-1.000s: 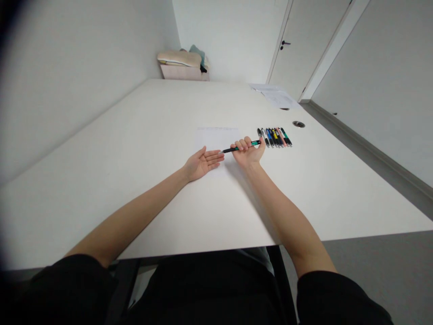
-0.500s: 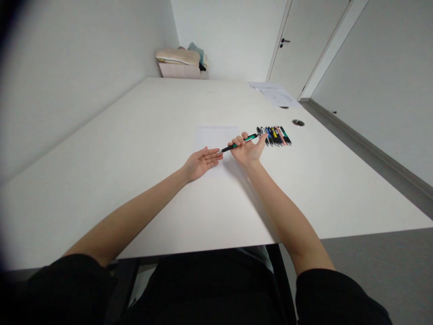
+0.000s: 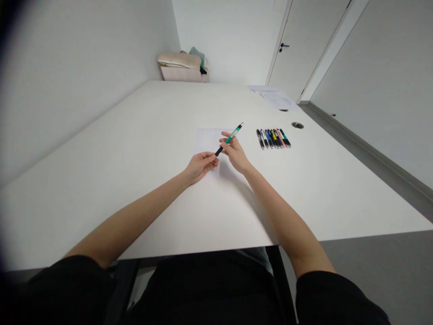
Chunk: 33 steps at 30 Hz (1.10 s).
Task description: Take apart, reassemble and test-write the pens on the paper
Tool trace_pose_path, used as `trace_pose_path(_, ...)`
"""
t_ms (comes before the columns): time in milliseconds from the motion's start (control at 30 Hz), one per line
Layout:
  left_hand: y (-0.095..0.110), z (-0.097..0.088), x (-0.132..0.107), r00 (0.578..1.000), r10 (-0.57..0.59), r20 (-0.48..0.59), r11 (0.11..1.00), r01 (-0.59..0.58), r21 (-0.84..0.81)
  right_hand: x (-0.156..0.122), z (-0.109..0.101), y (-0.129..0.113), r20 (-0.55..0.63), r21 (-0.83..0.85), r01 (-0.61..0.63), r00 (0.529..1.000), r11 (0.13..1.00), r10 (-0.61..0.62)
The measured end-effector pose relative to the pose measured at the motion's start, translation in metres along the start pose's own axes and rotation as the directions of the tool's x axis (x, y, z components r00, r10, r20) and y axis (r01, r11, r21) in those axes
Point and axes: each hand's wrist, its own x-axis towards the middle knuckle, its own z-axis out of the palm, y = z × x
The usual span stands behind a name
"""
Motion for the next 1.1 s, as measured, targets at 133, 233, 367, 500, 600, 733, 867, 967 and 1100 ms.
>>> trace_pose_path(133, 0.001, 0.0, -0.001, 1.0, -0.011, 0.023, 1.0, 0.011, 0.008, 0.001, 0.004, 0.005, 0.017, -0.249, 0.061, 0.998, 0.967, -0.058)
trace_pose_path(233, 0.004, 0.001, -0.002, 0.999, -0.045, 0.012, 0.999, 0.046, -0.008, 0.01, 0.001, -0.008, 0.092, -0.377, 0.113, 0.992, 0.919, -0.084)
trace_pose_path(367, 0.006, 0.0, -0.003, 0.999, -0.052, 0.016, 0.998, 0.053, -0.033, 0.034, -0.022, -0.036, 0.158, -0.674, 0.252, 0.967, 0.694, -0.198)
trace_pose_path(500, 0.005, -0.001, -0.004, 0.999, -0.037, 0.022, 0.999, 0.037, -0.001, 0.059, -0.06, -0.048, 0.027, -0.953, 0.093, 0.974, 0.287, -0.226)
trace_pose_path(600, 0.005, 0.001, -0.004, 0.999, -0.045, 0.007, 0.998, 0.045, 0.034, 0.072, -0.088, -0.042, -0.075, -0.996, -0.066, 0.986, 0.064, -0.151)
trace_pose_path(733, 0.005, 0.001, -0.004, 0.999, -0.048, 0.017, 0.997, 0.047, 0.056, 0.083, -0.114, -0.028, -0.143, -0.989, -0.148, 0.98, -0.029, -0.138)
trace_pose_path(867, 0.004, 0.0, -0.005, 0.999, -0.037, 0.039, 0.998, 0.035, 0.045, 0.09, -0.124, -0.017, -0.201, -0.979, -0.189, 0.956, 0.072, -0.212)
trace_pose_path(967, 0.004, 0.001, -0.005, 0.998, -0.035, 0.048, 0.999, 0.033, 0.038, 0.094, -0.126, -0.01, -0.25, -0.965, -0.218, 0.935, 0.148, -0.254)
trace_pose_path(1100, 0.003, 0.0, -0.004, 0.999, -0.029, 0.038, 0.999, 0.027, 0.044, 0.096, -0.126, -0.005, -0.269, -0.958, -0.227, 0.924, 0.175, -0.273)
